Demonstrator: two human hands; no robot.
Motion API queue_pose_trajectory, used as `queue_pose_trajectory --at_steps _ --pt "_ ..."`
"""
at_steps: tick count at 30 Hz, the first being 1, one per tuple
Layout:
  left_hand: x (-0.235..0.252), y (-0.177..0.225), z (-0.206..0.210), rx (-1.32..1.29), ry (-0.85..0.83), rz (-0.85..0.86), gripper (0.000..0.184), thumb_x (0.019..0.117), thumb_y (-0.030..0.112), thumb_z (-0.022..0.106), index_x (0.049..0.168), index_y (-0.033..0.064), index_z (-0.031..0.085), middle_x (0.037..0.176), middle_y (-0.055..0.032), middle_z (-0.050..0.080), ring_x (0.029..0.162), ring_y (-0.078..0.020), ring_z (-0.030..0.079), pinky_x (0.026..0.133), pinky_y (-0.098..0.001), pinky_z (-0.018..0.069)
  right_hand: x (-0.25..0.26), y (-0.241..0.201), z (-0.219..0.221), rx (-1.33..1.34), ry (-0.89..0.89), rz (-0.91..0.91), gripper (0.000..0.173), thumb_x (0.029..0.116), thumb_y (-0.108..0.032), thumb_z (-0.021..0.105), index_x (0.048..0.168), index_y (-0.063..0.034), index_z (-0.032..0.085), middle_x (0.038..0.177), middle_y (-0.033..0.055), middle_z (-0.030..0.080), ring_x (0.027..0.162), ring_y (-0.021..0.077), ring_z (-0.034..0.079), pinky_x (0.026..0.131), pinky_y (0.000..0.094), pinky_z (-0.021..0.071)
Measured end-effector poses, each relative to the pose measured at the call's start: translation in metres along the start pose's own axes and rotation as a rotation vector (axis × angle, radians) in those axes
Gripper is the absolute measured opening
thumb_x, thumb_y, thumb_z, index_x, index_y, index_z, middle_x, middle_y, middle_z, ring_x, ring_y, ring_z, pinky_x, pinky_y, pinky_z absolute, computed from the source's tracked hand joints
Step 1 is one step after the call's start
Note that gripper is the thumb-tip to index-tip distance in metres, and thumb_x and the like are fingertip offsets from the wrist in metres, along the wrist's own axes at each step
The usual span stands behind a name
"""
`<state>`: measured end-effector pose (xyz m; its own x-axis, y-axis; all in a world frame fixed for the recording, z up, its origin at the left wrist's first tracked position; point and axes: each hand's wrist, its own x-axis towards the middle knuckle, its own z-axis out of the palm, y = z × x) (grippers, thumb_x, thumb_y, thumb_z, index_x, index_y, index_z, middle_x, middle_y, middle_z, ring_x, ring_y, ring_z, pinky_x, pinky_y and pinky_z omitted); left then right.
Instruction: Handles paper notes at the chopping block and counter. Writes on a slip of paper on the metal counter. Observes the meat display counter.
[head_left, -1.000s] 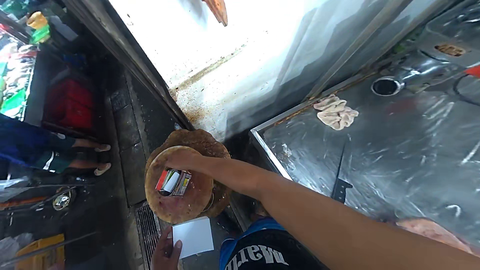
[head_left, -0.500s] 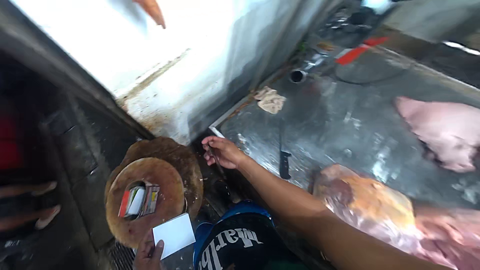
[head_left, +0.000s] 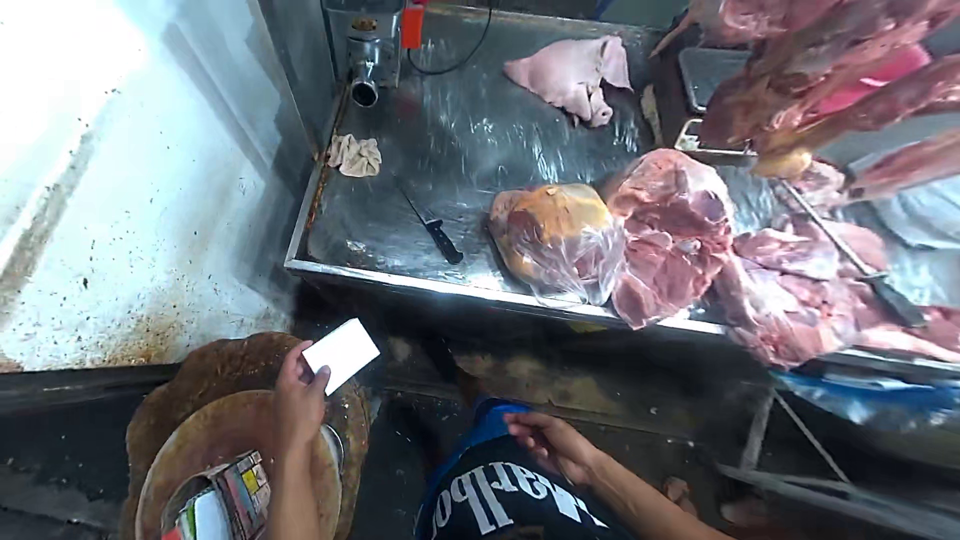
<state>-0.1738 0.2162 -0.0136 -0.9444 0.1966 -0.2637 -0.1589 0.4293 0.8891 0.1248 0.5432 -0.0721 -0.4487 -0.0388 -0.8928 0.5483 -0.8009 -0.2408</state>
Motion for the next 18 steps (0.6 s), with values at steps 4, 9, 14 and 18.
queue_pose_trajectory --at_steps 4,9,14,18 --pt "0.019 0.000 0.054 -0.104 0.041 0.015 0.054 0.0910 -0.002 0.065 0.142 -0.0008 0.050 0.118 -0.0159 0.070 0.102 -0.0185 0.071 0.088 -0.0366 0.0605 -0.005 0.004 -0.008 0.372 -0.030 -0.126 0.043 0.1066 -0.030 0.029 0.106 -0.0074 0.066 0.079 0.0062 0.070 0.055 0.0074 0.061 0.044 0.0171 0.0477" --pt "0.025 -0.010 0.077 -0.157 0.191 -0.098 0.058 0.0866 0.001 0.071 0.140 -0.0009 0.048 0.109 -0.0168 0.070 0.095 -0.0209 0.071 0.083 -0.0393 0.0612 -0.013 -0.007 -0.009 0.329 -0.143 -0.376 0.026 0.1008 -0.022 0.056 0.122 -0.0127 0.068 0.076 0.0025 0.064 0.055 0.0084 0.060 0.051 0.0234 0.0551" --pt "0.036 -0.017 0.061 -0.302 0.264 -0.287 0.053 0.0819 -0.008 0.070 0.130 -0.0017 0.049 0.100 -0.0206 0.067 0.071 -0.0264 0.070 0.058 -0.0410 0.0623 -0.050 -0.041 -0.021 0.279 -0.364 -0.259 0.019 0.0928 -0.034 0.071 0.098 -0.0167 0.078 0.068 -0.0018 0.066 0.060 0.0096 0.065 0.064 0.0305 0.0591" --pt "0.064 -0.017 0.074 -0.332 0.229 -0.321 0.050 0.0822 -0.010 0.069 0.128 -0.0035 0.049 0.099 -0.0201 0.067 0.071 -0.0256 0.070 0.060 -0.0407 0.0624 -0.032 -0.080 -0.036 0.373 -0.268 -0.108 0.032 0.0942 -0.044 0.062 0.083 -0.0177 0.075 0.075 0.0014 0.068 0.066 0.0118 0.067 0.058 0.0264 0.0560"
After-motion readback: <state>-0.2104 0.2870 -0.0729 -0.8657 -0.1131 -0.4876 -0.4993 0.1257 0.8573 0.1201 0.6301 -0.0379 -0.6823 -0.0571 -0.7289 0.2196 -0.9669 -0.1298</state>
